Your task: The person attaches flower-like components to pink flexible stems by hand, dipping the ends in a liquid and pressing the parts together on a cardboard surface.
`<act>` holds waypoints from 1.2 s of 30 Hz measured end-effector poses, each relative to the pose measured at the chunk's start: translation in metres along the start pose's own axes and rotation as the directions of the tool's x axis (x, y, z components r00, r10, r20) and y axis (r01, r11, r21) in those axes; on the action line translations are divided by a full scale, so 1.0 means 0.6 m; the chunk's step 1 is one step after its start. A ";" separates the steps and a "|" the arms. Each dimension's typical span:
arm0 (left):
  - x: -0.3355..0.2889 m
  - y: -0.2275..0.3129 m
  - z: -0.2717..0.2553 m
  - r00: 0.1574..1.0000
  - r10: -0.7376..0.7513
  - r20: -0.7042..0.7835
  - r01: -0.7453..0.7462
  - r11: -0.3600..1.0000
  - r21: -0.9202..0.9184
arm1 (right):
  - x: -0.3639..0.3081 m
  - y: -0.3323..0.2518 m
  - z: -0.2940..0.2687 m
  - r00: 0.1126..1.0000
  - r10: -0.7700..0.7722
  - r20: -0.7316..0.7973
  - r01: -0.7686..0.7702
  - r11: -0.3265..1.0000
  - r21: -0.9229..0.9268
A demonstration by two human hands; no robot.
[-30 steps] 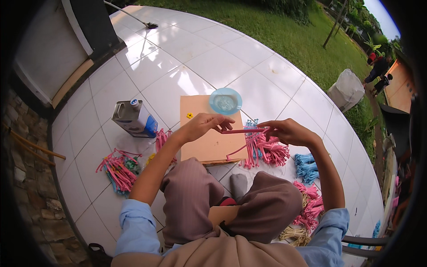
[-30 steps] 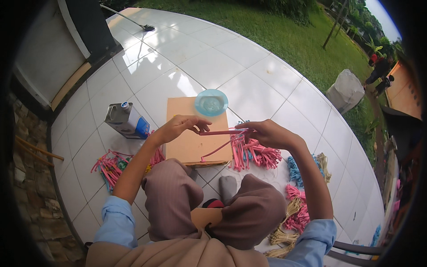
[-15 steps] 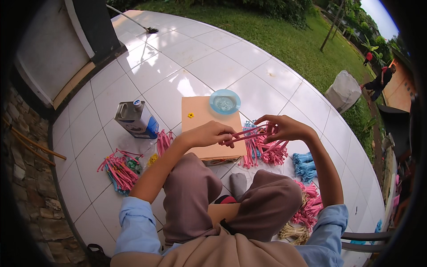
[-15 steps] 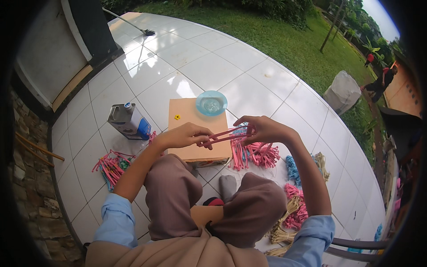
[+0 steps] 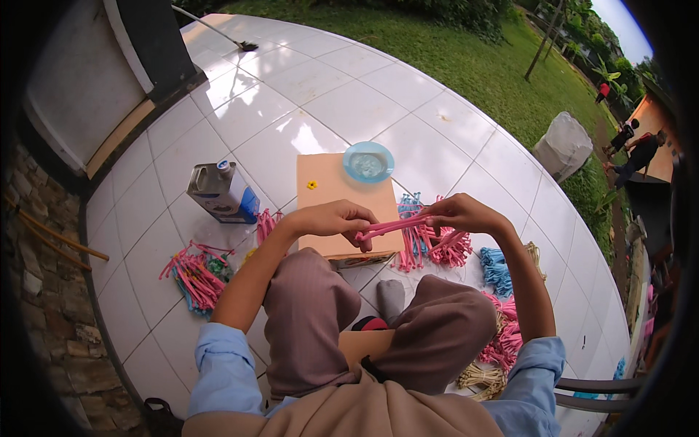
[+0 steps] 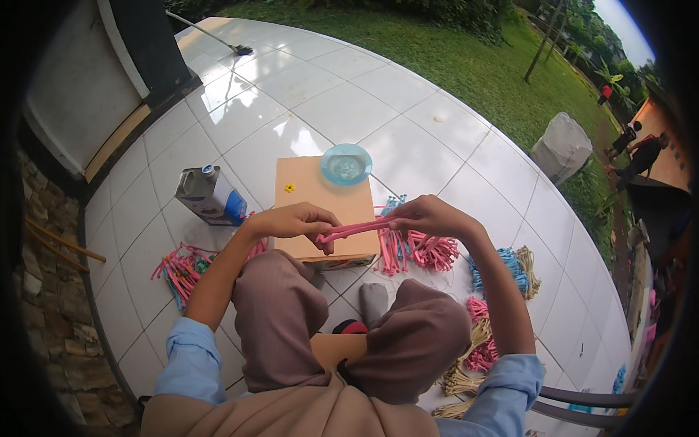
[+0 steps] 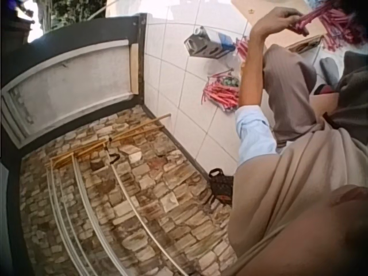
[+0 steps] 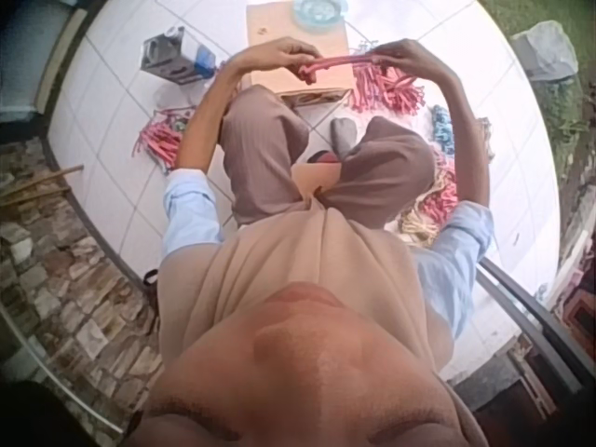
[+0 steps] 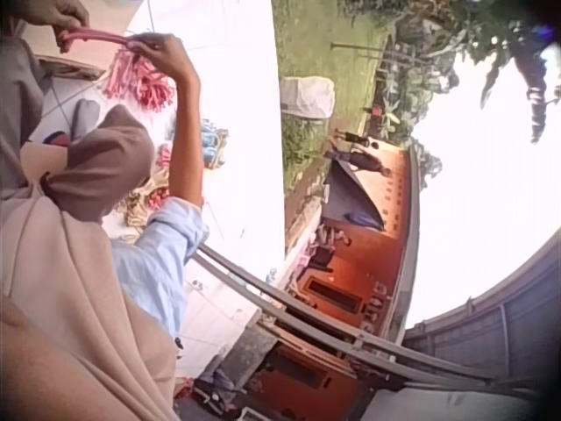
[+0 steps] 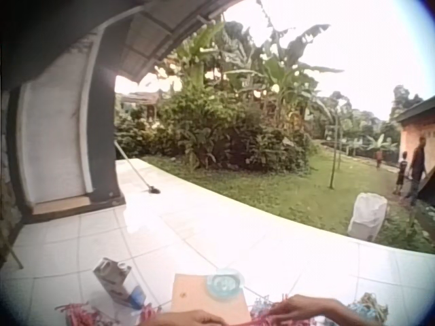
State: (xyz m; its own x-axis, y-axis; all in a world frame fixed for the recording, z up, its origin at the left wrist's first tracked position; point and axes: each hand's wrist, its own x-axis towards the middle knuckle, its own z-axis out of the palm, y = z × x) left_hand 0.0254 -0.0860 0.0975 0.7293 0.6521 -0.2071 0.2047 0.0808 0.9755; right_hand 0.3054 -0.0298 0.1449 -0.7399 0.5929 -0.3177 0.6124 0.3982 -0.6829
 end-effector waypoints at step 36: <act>0.130 -0.201 -0.110 0.734 0.436 -0.521 0.166 0.628 0.760 | 0.264 0.256 0.061 0.987 0.088 -0.132 0.006 0.808 0.588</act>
State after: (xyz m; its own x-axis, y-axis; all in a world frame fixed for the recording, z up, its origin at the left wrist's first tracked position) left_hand 0.0144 0.0051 -0.0311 0.2847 0.9064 0.3120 0.7458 -0.4139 0.5219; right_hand 0.2721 0.0996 -0.0347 -0.6401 0.7125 -0.2873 0.3266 -0.0862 -0.9412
